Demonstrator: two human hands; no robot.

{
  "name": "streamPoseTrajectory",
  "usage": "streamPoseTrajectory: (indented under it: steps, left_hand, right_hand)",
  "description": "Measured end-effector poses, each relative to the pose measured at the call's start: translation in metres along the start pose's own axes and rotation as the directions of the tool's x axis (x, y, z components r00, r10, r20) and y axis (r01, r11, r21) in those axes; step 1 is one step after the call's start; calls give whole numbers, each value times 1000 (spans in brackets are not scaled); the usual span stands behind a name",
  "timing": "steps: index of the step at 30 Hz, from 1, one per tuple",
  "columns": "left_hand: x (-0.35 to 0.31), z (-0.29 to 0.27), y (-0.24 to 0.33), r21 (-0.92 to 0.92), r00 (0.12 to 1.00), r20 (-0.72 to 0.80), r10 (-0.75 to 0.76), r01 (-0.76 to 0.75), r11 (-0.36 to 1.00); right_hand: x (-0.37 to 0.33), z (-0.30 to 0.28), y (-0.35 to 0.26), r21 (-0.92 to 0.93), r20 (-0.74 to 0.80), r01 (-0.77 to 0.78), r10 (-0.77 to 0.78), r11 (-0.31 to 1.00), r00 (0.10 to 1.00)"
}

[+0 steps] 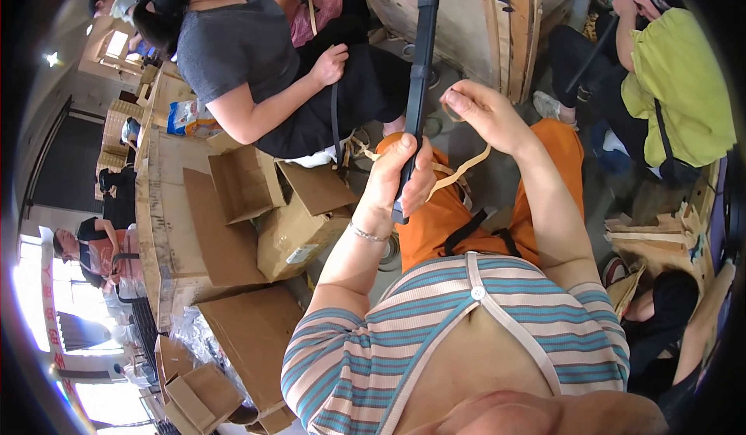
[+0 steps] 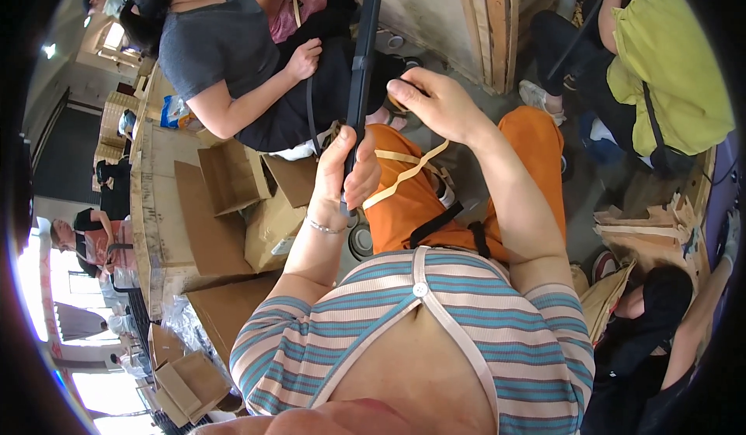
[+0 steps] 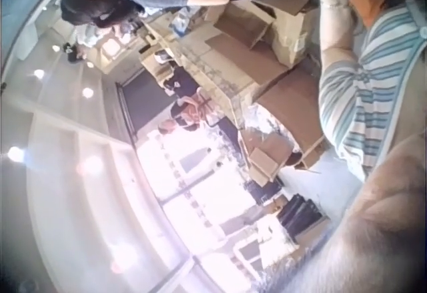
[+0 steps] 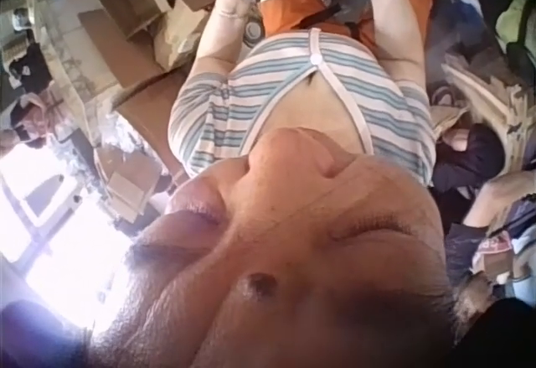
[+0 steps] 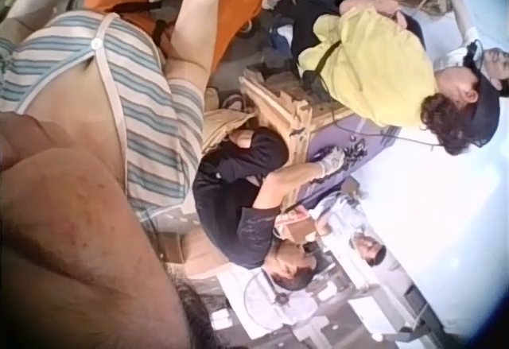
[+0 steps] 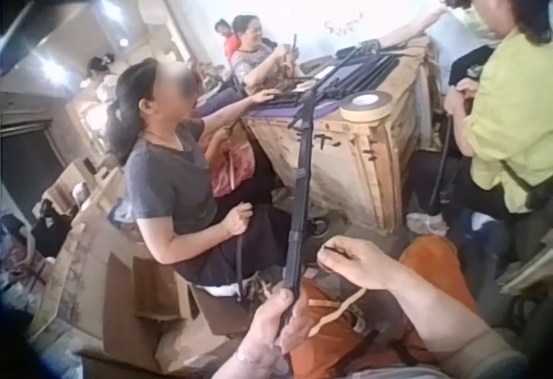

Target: Applying yellow adhesive tape strips to black plastic bars at an assembly table.

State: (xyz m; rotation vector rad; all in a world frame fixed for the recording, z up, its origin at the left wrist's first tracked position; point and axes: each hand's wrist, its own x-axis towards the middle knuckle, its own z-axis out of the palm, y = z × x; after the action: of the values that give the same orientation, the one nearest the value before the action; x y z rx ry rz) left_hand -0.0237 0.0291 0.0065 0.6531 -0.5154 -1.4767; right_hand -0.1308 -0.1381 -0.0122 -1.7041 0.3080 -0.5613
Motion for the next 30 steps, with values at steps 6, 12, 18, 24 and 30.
streamPoseTrajectory:
  steps: [6, 12, 18, 24, 30]
  left_hand:
    - [-1, -15, -12, 325, 996, -86, 35, -5, 946]
    - [-3, -39, -20, 540, 984, -95, 154, -79, 838]
    - [2, -52, -12, 625, 967, -150, 207, -70, 778]
    - [29, -59, 14, 543, 968, -167, 188, -69, 837]
    - [101, -65, 63, 649, 964, -225, 143, 39, 759]
  right_hand:
    - [2, 6, -2, 247, 178, 54, -100, 967, 979]
    - [-11, 2, 34, 142, 21, -10, 7, 990, 1000]
    - [-18, 6, 95, 103, -29, -99, 102, 990, 994]
    - [-19, 7, 120, 51, 44, -234, 232, 971, 972]
    - [-11, -9, 138, -14, 107, -229, 229, 973, 967]
